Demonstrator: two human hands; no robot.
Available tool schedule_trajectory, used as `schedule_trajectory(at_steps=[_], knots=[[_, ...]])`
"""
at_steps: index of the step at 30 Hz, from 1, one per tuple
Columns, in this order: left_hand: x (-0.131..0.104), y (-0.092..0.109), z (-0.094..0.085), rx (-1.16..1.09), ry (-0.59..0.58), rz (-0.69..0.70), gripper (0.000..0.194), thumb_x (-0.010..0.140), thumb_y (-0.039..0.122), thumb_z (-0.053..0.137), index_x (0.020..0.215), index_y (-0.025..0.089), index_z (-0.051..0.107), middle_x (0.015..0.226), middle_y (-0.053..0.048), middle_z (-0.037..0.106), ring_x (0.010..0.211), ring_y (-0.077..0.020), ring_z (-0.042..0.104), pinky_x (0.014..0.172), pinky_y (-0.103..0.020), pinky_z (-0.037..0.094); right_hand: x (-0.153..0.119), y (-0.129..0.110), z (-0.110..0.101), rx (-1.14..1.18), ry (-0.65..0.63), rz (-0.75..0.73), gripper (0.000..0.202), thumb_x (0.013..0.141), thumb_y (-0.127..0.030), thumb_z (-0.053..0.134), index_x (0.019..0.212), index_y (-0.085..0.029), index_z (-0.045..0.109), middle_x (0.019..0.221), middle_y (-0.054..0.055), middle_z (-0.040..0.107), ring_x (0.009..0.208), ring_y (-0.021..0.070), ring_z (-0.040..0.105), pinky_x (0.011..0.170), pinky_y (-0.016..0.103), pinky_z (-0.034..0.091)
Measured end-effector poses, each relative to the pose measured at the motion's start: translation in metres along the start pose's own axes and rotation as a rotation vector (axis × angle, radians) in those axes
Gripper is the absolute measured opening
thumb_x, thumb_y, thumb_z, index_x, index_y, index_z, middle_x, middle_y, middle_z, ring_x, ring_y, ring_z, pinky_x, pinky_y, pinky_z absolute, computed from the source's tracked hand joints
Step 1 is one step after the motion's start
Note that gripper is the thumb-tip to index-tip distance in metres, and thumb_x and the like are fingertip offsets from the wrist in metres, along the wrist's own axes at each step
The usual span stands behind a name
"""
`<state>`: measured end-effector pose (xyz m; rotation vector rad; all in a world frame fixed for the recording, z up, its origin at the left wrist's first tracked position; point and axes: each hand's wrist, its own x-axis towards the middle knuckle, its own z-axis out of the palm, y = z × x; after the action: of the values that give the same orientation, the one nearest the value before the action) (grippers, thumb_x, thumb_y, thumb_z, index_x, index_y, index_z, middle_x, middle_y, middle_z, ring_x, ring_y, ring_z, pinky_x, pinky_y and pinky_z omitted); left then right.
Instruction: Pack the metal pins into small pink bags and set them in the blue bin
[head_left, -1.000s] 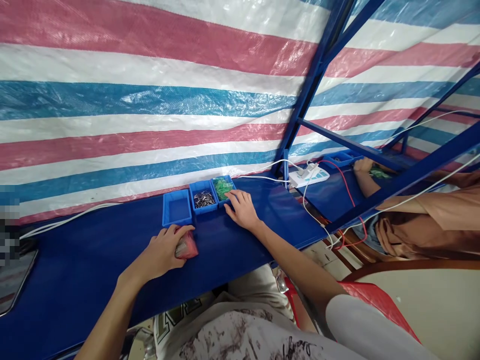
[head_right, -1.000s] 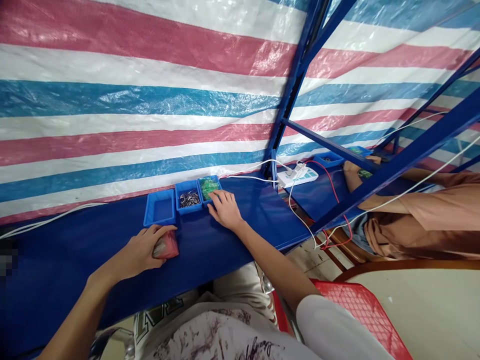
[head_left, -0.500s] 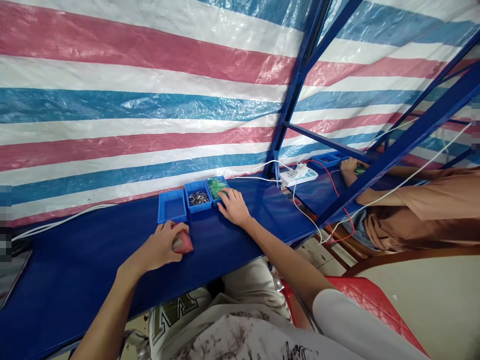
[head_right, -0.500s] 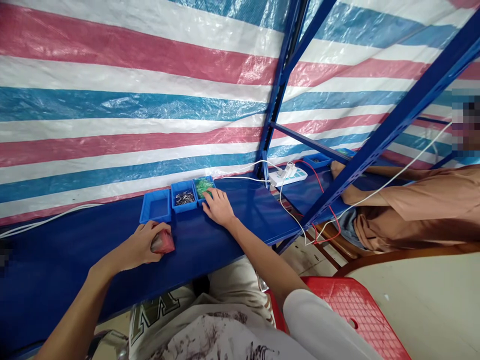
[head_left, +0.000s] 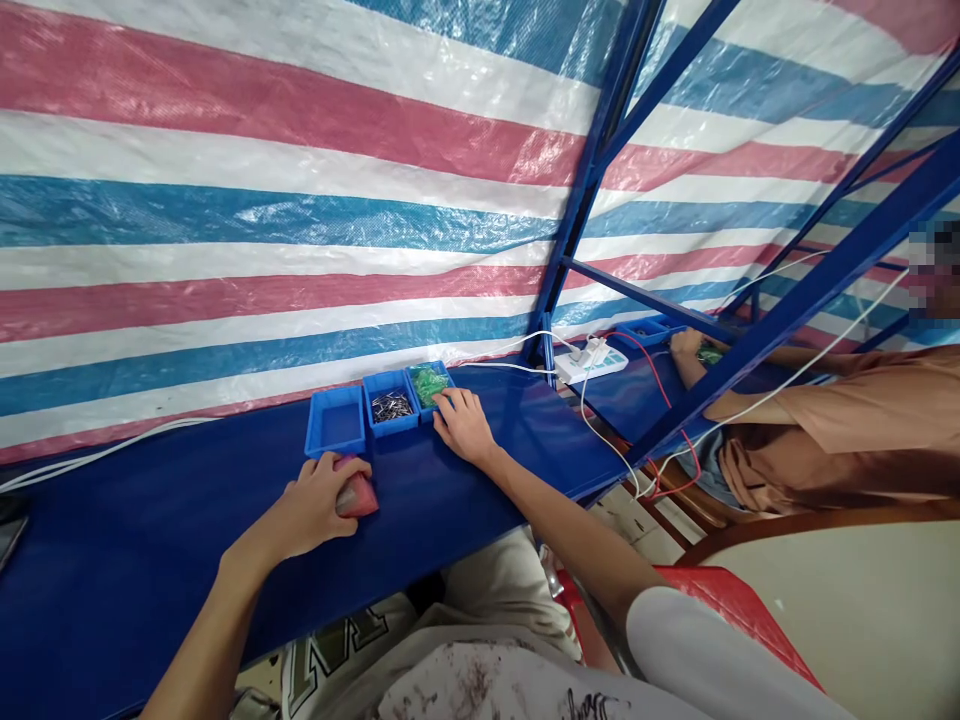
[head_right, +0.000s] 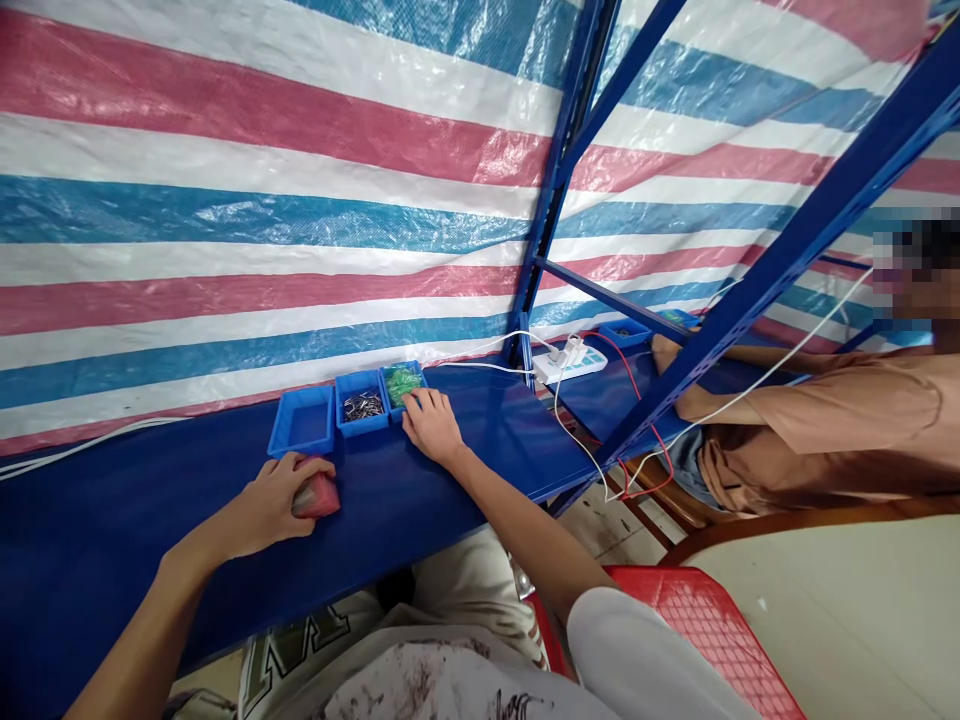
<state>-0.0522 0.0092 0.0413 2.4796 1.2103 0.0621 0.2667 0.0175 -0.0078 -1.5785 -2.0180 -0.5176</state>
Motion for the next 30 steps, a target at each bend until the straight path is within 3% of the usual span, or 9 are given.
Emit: schedule_trajectory(at_steps=[7,15,21,30], knots=[[-0.0013,0.0022,-0.0053,-0.040,-0.021,-0.007,0.062,0.068,0.019,0.066,0.128,0.035,0.062,0.122,-0.007,0.054,0.110,-0.0329,0.053,0.091,-0.041,0.048,-0.0011,0.0020,0.0046,0.018,0.018,0.013,0.033,0.108,-0.026,0.048,0.135,-0.016,0.064,0.128,0.017,0.065,0.119,0.0329,0.054,0.099,0.047,0.044],[-0.0030,0.0048,-0.0064,-0.055,0.002,0.013,0.056,0.071,0.024,0.069,0.126,0.035,0.063,0.127,-0.007,0.055,0.112,-0.0333,0.053,0.097,-0.044,0.046,-0.0025,0.0012,0.0028,0.029,0.086,0.004,0.032,0.107,-0.024,0.048,0.135,-0.016,0.063,0.135,0.017,0.061,0.125,0.0334,0.050,0.102,0.047,0.042],[-0.0049,0.0069,-0.0095,-0.064,-0.022,-0.007,0.059,0.070,0.023,0.067,0.128,0.035,0.061,0.126,-0.007,0.056,0.111,-0.0328,0.053,0.091,-0.040,0.047,-0.0037,0.0014,0.0031,0.017,0.038,-0.020,0.024,0.108,-0.024,0.048,0.121,-0.019,0.067,0.114,0.013,0.067,0.108,0.0305,0.055,0.094,0.045,0.041],[-0.0026,0.0089,-0.0073,-0.034,-0.011,0.008,0.058,0.071,0.024,0.069,0.128,0.033,0.061,0.127,-0.008,0.055,0.114,-0.0335,0.052,0.098,-0.044,0.044,-0.0018,0.0016,0.0052,0.029,0.019,-0.012,0.021,0.107,-0.022,0.049,0.120,-0.018,0.065,0.117,0.013,0.066,0.108,0.0301,0.054,0.096,0.044,0.039]])
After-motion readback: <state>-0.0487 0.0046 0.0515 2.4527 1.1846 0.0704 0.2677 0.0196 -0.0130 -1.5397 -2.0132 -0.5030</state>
